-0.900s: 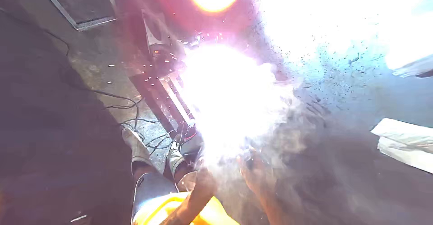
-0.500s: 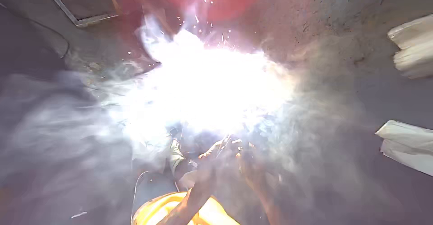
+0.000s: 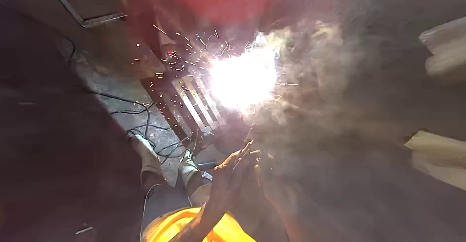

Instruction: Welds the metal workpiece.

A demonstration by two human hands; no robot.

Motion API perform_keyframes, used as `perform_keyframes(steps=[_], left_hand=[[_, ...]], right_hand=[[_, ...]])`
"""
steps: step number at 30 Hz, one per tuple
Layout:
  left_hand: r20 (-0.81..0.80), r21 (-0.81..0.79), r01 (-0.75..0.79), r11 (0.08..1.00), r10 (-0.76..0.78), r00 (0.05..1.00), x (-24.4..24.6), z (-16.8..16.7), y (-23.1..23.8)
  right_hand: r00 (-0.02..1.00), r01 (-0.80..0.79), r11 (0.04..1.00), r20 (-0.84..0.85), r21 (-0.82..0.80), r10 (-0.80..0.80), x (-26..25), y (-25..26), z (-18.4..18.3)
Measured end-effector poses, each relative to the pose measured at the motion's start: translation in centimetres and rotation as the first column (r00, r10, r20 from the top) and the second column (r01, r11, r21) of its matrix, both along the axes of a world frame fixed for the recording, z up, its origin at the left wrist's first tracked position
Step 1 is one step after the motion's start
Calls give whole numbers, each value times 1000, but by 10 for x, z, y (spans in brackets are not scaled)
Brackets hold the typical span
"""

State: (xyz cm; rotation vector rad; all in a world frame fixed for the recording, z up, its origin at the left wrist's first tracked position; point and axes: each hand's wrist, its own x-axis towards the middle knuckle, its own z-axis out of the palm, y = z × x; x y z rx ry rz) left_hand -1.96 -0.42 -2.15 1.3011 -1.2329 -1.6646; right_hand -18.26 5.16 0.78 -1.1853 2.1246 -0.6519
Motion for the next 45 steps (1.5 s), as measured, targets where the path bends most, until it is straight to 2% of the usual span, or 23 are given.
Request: perform_keyframes(steps=[2, 3, 7, 10, 19, 24, 26, 30, 32, 37, 42, 45], left_hand=[[69, -39, 13, 999, -10, 998, 2, 1, 2], [50, -53, 9, 999, -6, 999, 2, -1, 2], [-106, -66, -27, 997, 20, 994, -4, -13, 0], [-103, -36, -6, 999, 3, 995, -3, -14, -2], [-117, -11, -20, 1000, 19, 993, -2, -17, -4], [-112, -14, -33, 999, 31, 993, -3, -22, -3], [-69, -27, -31, 999, 29, 997, -2, -24, -2], [135, 52, 55, 997, -62, 989, 6, -15, -4], [144, -8, 30, 1000, -28, 989, 5, -18, -3], [6, -80, 5, 997, -5, 1000, 2, -25, -5], [-38, -47, -7, 999, 5, 999, 1, -28, -6], [-4, -29, -14, 999, 14, 1000, -2, -34, -8]], right_hand=[[998, 61, 995, 23, 79, -62, 5, -5, 5], [997, 69, 995, 33, 69, -71, 6, -6, 4], [997, -31, 995, 72, -90, 38, -4, 0, -10], [993, -14, 995, 114, -102, 26, -2, 0, -11], [995, -30, 994, 87, -105, 39, -2, -4, -18], [998, -70, 993, -11, -95, 69, -1, -5, -20], [998, -63, 994, 5, -92, 63, 1, -5, -20], [1000, 5, 998, -11, 66, -4, 5, -11, -16], [999, -32, 999, -24, 10, 32, 7, -11, -17], [996, -93, 985, -24, -146, 90, 6, -6, -25], [997, -74, 986, 0, -151, 75, 6, -6, -29], [997, -76, 992, -40, -105, 72, 6, -11, -31]])
